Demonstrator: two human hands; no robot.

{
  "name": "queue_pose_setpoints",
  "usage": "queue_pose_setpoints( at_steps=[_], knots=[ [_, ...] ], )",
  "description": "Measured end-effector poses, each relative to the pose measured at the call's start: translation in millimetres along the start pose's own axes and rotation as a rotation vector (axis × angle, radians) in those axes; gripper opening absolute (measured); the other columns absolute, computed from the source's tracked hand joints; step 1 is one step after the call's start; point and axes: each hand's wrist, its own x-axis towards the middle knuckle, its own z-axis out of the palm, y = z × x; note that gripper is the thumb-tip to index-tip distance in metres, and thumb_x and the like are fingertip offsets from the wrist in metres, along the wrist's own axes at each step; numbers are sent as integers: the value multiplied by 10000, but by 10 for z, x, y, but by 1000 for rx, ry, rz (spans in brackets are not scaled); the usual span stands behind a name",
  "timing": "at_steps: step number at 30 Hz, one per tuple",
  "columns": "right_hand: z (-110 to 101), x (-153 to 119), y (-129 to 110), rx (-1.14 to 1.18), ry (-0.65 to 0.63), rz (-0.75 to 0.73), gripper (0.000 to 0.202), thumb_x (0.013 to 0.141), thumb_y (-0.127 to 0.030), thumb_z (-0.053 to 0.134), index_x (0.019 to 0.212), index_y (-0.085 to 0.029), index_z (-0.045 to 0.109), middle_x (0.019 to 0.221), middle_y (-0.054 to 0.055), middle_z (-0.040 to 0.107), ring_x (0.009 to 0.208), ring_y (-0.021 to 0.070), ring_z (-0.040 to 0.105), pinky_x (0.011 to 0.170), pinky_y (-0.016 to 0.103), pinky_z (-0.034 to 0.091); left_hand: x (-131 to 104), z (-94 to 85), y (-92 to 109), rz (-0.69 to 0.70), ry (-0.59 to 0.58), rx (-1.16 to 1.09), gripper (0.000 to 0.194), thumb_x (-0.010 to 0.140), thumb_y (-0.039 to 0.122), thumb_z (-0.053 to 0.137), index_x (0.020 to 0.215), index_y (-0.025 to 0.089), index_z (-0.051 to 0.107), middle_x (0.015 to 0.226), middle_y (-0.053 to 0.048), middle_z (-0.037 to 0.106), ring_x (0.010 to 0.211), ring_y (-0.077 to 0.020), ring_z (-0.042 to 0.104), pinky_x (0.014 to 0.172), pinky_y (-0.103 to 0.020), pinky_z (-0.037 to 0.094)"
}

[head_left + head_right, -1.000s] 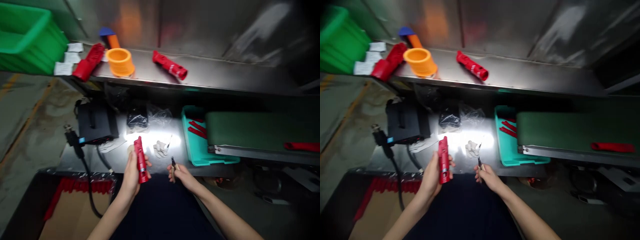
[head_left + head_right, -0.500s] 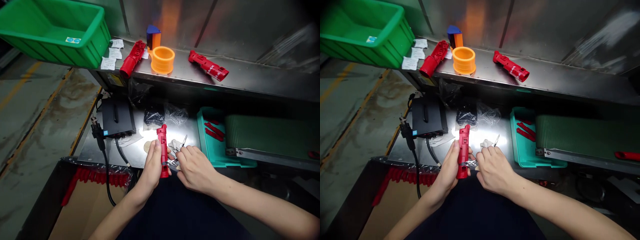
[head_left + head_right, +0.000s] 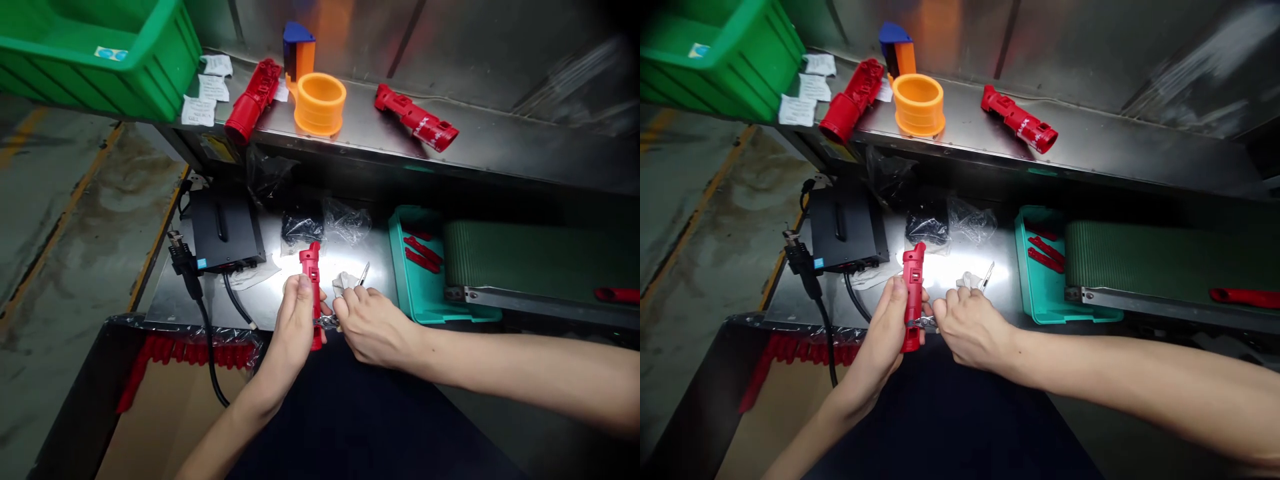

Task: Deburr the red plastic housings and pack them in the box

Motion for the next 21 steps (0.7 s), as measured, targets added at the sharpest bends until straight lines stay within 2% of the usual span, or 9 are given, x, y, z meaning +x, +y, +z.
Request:
queue_pose_setpoints(
  at_steps=[3, 9, 14, 17, 21],
  knots=[
    [18, 32, 20, 32, -44, -34, 177, 861, -192, 571, 1023, -124, 546, 873, 145, 632, 747, 298, 632, 608, 366, 464, 16, -12, -32, -39, -39, 77, 515, 920, 745, 512, 986, 241, 595, 788, -16, 596, 567, -157, 568, 428, -266, 504],
    [121, 106, 31, 128, -90, -79, 195, 812, -133, 603, 1003, -108, 569, 818, 131, 665, 662, 258, 647, 541, 328, 425, 56, -34, -117, -27, -32, 121, 500, 936, 739, 487, 999, 249, 564, 761, 22, 513, 553, -139, 521, 393, -239, 477],
    [283, 230, 39, 259, -82, -37, 197, 828, -148, 591, 1024, -121, 585, 833, 103, 693, 687, 236, 667, 578, 318, 445, 159, -78, -156, -35, -23, -20, 478, 881, 686, 641, 983, 223, 583, 836, -10, 605, 567, -143, 577, 384, -219, 448],
    [544, 191, 48, 345, -59, 102, 191, 865, -192, 608, 1050, -150, 588, 912, 67, 698, 802, 216, 676, 698, 308, 503, 290, -231, -211, -31, -10, -205, 462, 818, 564, 793, 1070, 231, 594, 901, -9, 669, 628, -147, 629, 455, -216, 512],
    [1182, -25, 32, 407, -46, 519, 139, 964, -241, 643, 1057, -140, 625, 998, 51, 680, 937, 208, 670, 836, 360, 556, 476, -592, -358, -44, 20, -311, 455, 785, 457, 856, 1103, 191, 670, 983, -36, 708, 767, -167, 675, 626, -261, 612]
  ],
)
